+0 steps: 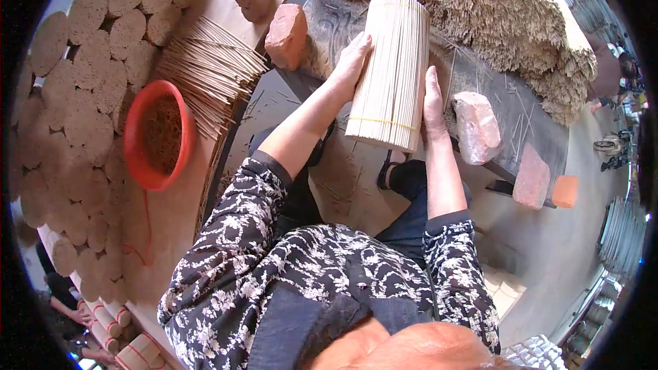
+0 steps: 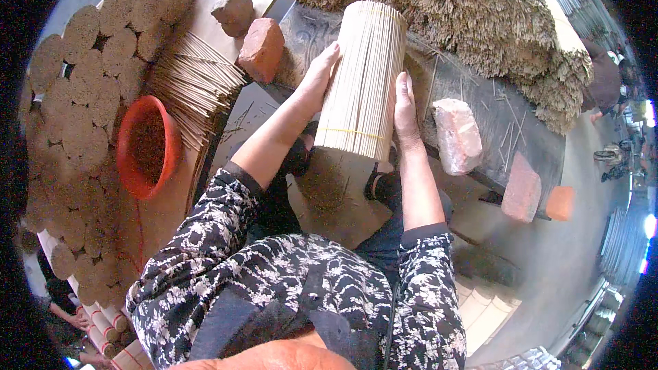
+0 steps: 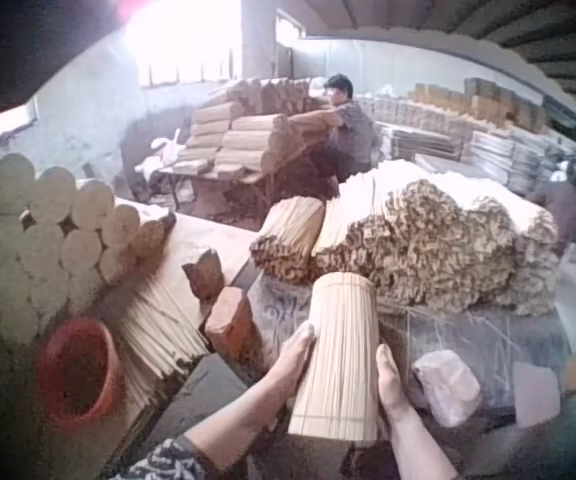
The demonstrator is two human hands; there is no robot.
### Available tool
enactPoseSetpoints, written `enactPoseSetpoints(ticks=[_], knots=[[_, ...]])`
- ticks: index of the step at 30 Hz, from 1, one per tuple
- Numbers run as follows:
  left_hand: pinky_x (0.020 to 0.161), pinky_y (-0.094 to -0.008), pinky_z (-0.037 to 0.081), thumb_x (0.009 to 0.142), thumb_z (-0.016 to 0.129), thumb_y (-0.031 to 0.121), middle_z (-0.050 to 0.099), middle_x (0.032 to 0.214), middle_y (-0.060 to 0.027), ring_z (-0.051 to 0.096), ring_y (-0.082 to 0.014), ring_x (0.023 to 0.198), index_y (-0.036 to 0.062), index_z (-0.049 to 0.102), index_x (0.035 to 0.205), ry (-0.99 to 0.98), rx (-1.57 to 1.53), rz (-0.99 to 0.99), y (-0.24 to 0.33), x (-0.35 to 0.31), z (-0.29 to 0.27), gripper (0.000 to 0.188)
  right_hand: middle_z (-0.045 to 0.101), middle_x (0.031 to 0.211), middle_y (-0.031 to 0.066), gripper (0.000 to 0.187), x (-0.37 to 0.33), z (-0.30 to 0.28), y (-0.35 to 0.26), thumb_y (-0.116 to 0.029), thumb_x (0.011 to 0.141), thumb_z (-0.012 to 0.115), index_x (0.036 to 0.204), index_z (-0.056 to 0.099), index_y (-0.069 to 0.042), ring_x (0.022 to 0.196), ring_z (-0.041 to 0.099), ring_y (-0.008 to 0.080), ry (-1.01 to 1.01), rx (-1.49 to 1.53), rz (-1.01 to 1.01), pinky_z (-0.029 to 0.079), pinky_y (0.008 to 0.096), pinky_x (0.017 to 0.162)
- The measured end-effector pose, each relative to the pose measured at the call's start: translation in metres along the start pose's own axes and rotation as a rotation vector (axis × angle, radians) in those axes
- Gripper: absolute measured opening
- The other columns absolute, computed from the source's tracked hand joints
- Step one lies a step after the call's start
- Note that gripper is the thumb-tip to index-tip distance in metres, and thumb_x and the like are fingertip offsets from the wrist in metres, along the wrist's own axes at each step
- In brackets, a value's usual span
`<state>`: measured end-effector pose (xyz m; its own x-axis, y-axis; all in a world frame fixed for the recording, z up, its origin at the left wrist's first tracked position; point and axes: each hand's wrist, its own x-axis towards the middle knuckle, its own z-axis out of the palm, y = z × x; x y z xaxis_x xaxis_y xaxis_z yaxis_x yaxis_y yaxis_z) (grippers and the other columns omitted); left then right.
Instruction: Bundling bamboo incense sticks using rubber bands.
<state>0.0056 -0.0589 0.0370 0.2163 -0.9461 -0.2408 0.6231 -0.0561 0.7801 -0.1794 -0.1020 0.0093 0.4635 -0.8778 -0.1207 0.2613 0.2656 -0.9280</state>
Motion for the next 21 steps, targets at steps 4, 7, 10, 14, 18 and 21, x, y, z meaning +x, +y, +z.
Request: enactPoseSetpoints(ticks=[4, 7, 10, 14, 18, 21], knots=[[0.091, -0.0334, 0.046, 0.097, 0.044, 0.050, 0.061, 0.120, -0.0082, 0.058, -0.0169, 0.104, 0.0053, 0.052, 0.128, 0.001, -0.085, -0.066, 0.017, -0.005, 0.013, 0.055, 0.061, 0.112, 0.0067, 0.059, -0.008, 0.007, -0.007, -0.052, 0.100, 0.033, 0.127, 0.052, -0.002, 0.098, 0.059, 0.0158, 0.028, 0.481, 0.189, 0.048, 0.0303, 0.086], [0.090, -0.0354, 0.047, 0.097, 0.043, 0.049, 0.063, 0.117, -0.0088, 0.059, -0.0187, 0.104, 0.0035, 0.052, 0.127, 0.112, 0.092, -0.019, 0.015, 0.000, 0.000, 0.055, 0.060, 0.113, 0.0082, 0.059, -0.006, 0.006, -0.012, -0.051, 0.101, 0.031, 0.129, 0.049, -0.002, 0.100, 0.058, 0.0179, 0.057, 0.266, 0.067, 0.048, 0.0317, 0.088], [0.085, -0.0342, 0.049, 0.099, 0.045, 0.040, 0.061, 0.115, -0.0083, 0.058, -0.0173, 0.100, 0.0040, 0.053, 0.125, 0.079, 0.041, -0.162, 0.001, 0.007, -0.013, 0.045, 0.057, 0.118, 0.0090, 0.060, -0.002, 0.001, -0.010, -0.050, 0.101, 0.031, 0.130, 0.047, -0.001, 0.106, 0.055, 0.0180, 0.003, 0.270, 0.009, 0.044, 0.0320, 0.093], [0.090, -0.0338, 0.046, 0.098, 0.046, 0.042, 0.058, 0.119, -0.0076, 0.055, -0.0163, 0.106, 0.0049, 0.051, 0.128, 0.021, 0.086, -0.060, -0.003, 0.002, -0.004, 0.048, 0.053, 0.124, 0.0085, 0.063, 0.001, 0.000, -0.002, -0.052, 0.101, 0.033, 0.133, 0.045, 0.001, 0.114, 0.049, 0.0160, 0.025, 0.058, 0.014, 0.036, 0.0310, 0.101], [0.091, -0.0368, 0.046, 0.097, 0.045, 0.051, 0.058, 0.124, -0.0104, 0.058, -0.0197, 0.105, 0.0038, 0.047, 0.133, 0.084, 0.059, -0.097, 0.013, -0.005, 0.009, 0.060, 0.055, 0.122, 0.0078, 0.062, 0.000, -0.004, 0.003, -0.052, 0.100, 0.033, 0.132, 0.048, -0.001, 0.111, 0.052, 0.0148, -0.070, 0.436, 0.122, 0.039, 0.0289, 0.098], [0.099, -0.0353, 0.040, 0.097, 0.044, 0.052, 0.057, 0.126, -0.0115, 0.054, -0.0194, 0.112, -0.0020, 0.048, 0.132, 0.125, 0.236, 0.081, 0.016, -0.001, -0.003, 0.064, 0.058, 0.120, 0.0077, 0.063, 0.007, -0.012, 0.001, -0.053, 0.100, 0.031, 0.131, 0.050, -0.001, 0.108, 0.055, 0.0151, 0.000, 0.323, 0.107, 0.044, 0.0294, 0.095]])
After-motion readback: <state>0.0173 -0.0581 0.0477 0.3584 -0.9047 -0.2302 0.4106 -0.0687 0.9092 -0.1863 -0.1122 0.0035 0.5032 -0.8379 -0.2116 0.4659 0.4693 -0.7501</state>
